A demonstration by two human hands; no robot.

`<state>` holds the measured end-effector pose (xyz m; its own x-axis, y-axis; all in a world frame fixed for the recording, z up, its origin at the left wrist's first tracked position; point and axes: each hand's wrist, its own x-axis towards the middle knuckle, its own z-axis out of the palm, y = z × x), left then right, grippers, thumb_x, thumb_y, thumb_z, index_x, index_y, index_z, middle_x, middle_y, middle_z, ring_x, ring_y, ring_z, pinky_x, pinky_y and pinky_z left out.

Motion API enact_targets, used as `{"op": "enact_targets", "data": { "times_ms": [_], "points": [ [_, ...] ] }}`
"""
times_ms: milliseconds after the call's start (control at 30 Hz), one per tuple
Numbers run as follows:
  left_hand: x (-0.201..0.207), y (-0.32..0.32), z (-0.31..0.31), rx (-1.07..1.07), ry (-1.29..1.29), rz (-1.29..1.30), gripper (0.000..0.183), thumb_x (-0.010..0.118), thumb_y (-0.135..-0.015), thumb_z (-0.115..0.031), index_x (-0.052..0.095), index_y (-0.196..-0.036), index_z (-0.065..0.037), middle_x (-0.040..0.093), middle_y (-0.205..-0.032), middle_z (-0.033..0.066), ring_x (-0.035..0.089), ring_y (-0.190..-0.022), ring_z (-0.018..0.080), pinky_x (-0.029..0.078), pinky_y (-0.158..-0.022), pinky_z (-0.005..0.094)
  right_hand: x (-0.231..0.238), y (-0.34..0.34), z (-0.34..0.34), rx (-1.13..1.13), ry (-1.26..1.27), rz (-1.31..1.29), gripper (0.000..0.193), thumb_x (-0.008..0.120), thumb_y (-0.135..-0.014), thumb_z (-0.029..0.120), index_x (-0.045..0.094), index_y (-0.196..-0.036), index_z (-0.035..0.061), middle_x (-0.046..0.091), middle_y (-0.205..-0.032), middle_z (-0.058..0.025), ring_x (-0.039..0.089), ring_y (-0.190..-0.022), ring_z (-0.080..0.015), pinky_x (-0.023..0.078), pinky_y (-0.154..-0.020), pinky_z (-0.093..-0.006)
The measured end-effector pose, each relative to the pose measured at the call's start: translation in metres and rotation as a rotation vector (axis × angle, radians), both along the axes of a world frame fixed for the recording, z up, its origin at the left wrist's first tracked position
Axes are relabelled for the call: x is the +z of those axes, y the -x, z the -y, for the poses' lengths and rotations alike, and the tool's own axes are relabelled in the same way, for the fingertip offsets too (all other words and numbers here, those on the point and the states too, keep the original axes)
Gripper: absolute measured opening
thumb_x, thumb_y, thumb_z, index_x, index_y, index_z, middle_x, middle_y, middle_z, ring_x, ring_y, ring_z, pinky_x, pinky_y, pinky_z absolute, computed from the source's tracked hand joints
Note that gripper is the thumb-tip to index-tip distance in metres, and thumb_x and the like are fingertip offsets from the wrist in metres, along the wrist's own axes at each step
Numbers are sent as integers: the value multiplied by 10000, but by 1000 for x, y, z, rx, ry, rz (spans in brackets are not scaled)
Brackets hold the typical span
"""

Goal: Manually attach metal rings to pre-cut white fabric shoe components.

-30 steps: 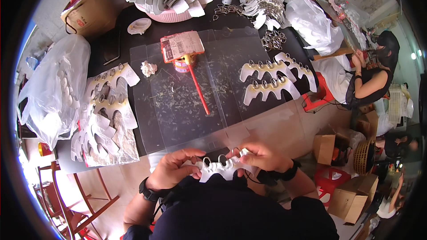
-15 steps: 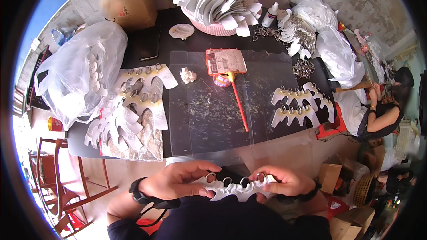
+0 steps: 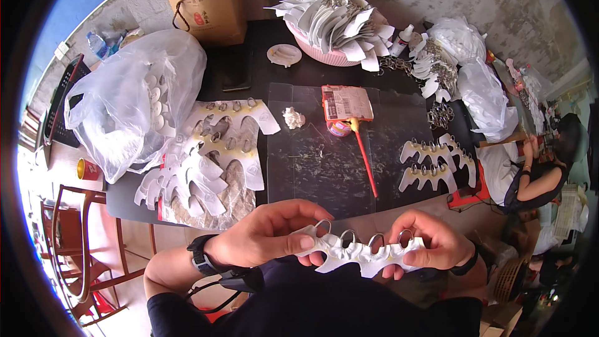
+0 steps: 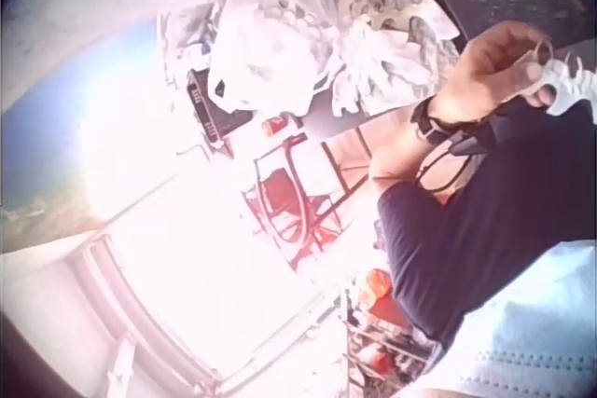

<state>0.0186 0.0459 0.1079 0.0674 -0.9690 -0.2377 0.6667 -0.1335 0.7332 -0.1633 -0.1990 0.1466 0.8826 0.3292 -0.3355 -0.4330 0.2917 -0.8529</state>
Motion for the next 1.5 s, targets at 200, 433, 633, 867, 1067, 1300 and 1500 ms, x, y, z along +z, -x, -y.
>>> {"op": "enact_targets", "data": {
  "times_ms": [200,433,633,867,1067,1300,1500],
  "points": [
    [7,-46,8,108,-87,330,417,595,-925,-250,476,-1242,-7,598,-1055,42,542,-967,79,464,-804,239,6,-11,-3,-76,-4,20,246,480,-917,9,375,-1140,-2,512,-1195,-203,641,-924,-245,538,-758,-330],
    [29,-171,64,292,-320,1026,440,594,-913,-323,482,-1226,-35,554,-1061,24,541,-951,97,473,-807,274,33,1,13,-461,103,85,291,556,-849,32,377,-1074,-15,549,-1080,-270,656,-791,-330,563,-670,-412],
    [31,-261,143,351,-661,1342,764,627,-822,-531,424,-1286,40,538,-1103,143,527,-987,173,455,-827,293,46,-12,19,-782,255,134,333,584,-759,143,355,-952,-2,554,-824,-192,609,-517,-259,531,-417,-325],
    [-4,-350,215,697,-452,1204,904,689,-711,-603,508,-1174,152,601,-1120,244,622,-997,257,496,-836,333,41,-24,44,-920,366,168,394,613,-802,230,387,-1033,5,600,-949,-204,633,-627,-263,532,-537,-329],
    [-5,-355,252,533,-535,1650,497,751,-702,-422,685,-875,38,673,-809,107,631,-738,181,487,-663,315,34,-23,57,-938,352,133,371,600,-816,236,397,-1031,13,597,-985,-200,638,-636,-246,540,-559,-312],
    [27,-320,254,400,-120,2007,351,692,-713,-232,646,-996,-29,666,-849,176,656,-811,318,523,-757,391,27,-27,59,-974,366,126,368,595,-826,255,406,-1039,23,595,-971,-170,623,-633,-225,517,-547,-303],
    [-10,-244,257,326,-162,2185,338,562,-761,-179,558,-1027,29,618,-1009,229,633,-907,344,521,-782,413,30,-47,78,-1088,298,189,359,552,-889,286,488,-1156,56,572,-933,-71,560,-670,-142,471,-615,-269]
  ]
}}
